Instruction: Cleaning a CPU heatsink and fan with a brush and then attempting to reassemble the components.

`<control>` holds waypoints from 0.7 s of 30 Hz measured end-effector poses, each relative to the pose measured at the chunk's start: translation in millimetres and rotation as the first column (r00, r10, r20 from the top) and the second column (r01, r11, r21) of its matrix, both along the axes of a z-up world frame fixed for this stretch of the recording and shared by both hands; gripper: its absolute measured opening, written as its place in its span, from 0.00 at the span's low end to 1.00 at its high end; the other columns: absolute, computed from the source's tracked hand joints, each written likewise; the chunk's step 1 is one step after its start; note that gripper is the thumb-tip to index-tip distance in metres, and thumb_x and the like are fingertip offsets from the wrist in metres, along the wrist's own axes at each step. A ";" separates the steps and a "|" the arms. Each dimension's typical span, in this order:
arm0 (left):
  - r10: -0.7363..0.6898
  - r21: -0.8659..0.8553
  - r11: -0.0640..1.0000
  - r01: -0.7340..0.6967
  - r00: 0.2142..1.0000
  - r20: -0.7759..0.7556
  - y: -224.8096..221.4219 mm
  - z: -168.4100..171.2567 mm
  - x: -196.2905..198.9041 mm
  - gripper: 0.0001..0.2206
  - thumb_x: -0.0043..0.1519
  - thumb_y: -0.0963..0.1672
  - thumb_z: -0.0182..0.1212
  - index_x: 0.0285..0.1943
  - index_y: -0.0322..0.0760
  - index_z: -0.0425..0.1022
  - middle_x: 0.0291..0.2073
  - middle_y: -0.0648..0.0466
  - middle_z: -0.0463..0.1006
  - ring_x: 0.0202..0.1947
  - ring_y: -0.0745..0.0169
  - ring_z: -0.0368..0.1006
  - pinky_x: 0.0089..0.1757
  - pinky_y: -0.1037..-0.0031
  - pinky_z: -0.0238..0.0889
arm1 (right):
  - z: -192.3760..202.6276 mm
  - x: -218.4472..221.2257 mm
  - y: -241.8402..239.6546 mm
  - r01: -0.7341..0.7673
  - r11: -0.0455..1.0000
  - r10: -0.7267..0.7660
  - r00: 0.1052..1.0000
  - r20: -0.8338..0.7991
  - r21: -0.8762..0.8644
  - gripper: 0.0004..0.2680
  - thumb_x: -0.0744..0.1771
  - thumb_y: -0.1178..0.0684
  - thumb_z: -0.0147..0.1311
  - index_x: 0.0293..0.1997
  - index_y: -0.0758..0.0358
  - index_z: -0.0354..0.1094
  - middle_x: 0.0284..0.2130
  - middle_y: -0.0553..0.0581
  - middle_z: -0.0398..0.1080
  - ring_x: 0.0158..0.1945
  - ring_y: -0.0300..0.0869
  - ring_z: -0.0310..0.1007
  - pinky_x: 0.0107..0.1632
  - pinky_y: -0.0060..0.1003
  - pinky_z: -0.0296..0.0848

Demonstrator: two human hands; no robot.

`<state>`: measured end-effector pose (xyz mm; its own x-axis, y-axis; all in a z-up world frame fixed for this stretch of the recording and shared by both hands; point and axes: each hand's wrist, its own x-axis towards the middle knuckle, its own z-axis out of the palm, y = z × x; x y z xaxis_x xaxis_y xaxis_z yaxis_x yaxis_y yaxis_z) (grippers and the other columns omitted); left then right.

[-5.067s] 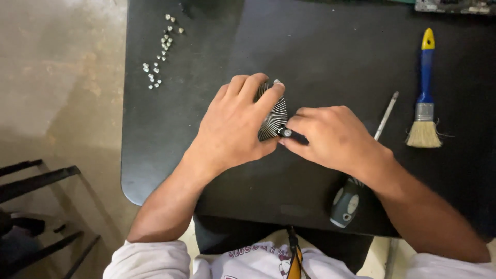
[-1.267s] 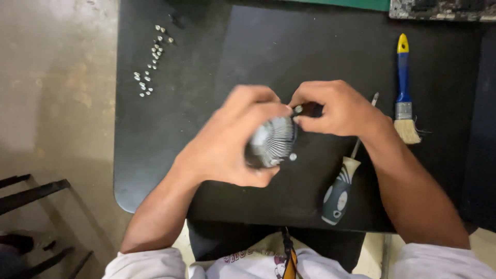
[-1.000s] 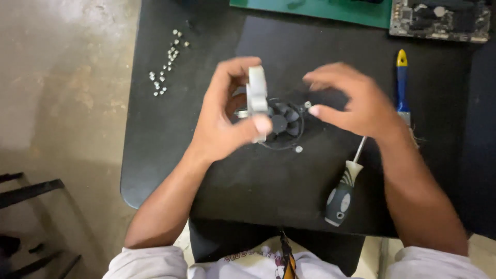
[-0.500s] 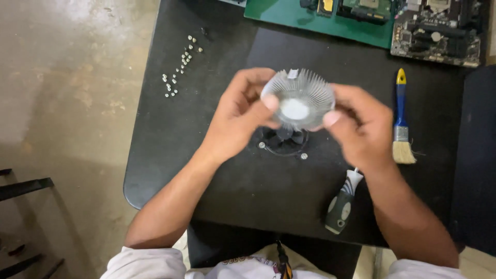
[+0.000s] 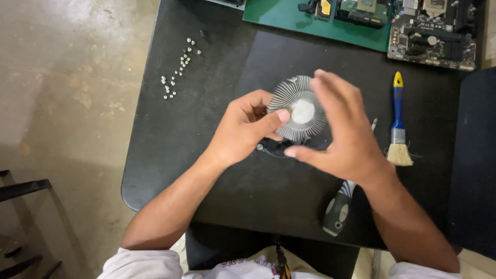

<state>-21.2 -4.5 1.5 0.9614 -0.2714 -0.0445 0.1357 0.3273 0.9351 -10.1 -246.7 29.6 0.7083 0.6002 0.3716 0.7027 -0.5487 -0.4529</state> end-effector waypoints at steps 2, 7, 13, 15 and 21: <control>-0.028 -0.001 1.000 0.028 0.999 -0.018 -0.4 2.0 -0.4 0.09 0.66 0.46 0.69 0.48 0.37 0.79 0.37 0.56 0.83 0.38 0.68 0.82 0.37 0.74 0.84 | -0.5 0.2 2.9 0.010 0.999 -0.007 0.998 0.059 -0.043 0.42 0.65 0.33 0.74 0.82 0.66 0.48 0.78 0.73 0.53 0.80 0.66 0.56 0.79 0.66 0.61; -0.094 0.173 0.980 0.094 0.996 -0.010 13.8 9.2 9.5 0.11 0.67 0.48 0.66 0.44 0.36 0.80 0.33 0.57 0.82 0.32 0.70 0.79 0.37 0.78 0.80 | -2.5 -1.3 7.0 0.013 0.993 -0.004 0.997 0.080 -0.118 0.39 0.65 0.39 0.76 0.79 0.70 0.53 0.72 0.73 0.60 0.73 0.66 0.64 0.71 0.63 0.64; -0.077 0.564 0.772 -0.293 0.838 0.540 49.8 -20.9 37.9 0.19 0.67 0.38 0.55 0.67 0.38 0.77 0.57 0.51 0.83 0.55 0.57 0.81 0.52 0.68 0.73 | -15.1 -10.5 22.9 0.007 0.984 -0.021 0.997 -0.078 -0.176 0.35 0.63 0.44 0.70 0.79 0.64 0.57 0.72 0.69 0.59 0.75 0.63 0.63 0.69 0.60 0.66; -0.354 0.703 0.708 -0.063 0.830 0.430 47.1 -33.7 42.7 0.30 0.59 0.37 0.54 0.75 0.34 0.70 0.71 0.42 0.76 0.73 0.42 0.69 0.67 0.54 0.61 | -22.0 -14.1 26.7 -0.007 0.981 -0.003 0.998 -0.055 -0.192 0.34 0.63 0.45 0.70 0.78 0.63 0.58 0.74 0.70 0.57 0.73 0.66 0.64 0.71 0.62 0.66; -0.377 0.692 0.721 0.037 0.859 0.347 48.5 -26.8 41.5 0.12 0.59 0.38 0.59 0.49 0.43 0.80 0.34 0.60 0.84 0.34 0.60 0.77 0.40 0.66 0.66 | -28.7 -6.0 22.9 -0.125 0.974 0.130 0.991 0.012 -0.190 0.32 0.61 0.49 0.70 0.74 0.66 0.65 0.71 0.71 0.62 0.67 0.66 0.69 0.70 0.61 0.68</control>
<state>20.3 44.0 -25.3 0.8382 -0.5325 0.1179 -0.3495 -0.3586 0.8656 -16.1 -223.8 0.9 0.6132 0.7460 0.2598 0.7821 -0.5274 -0.3319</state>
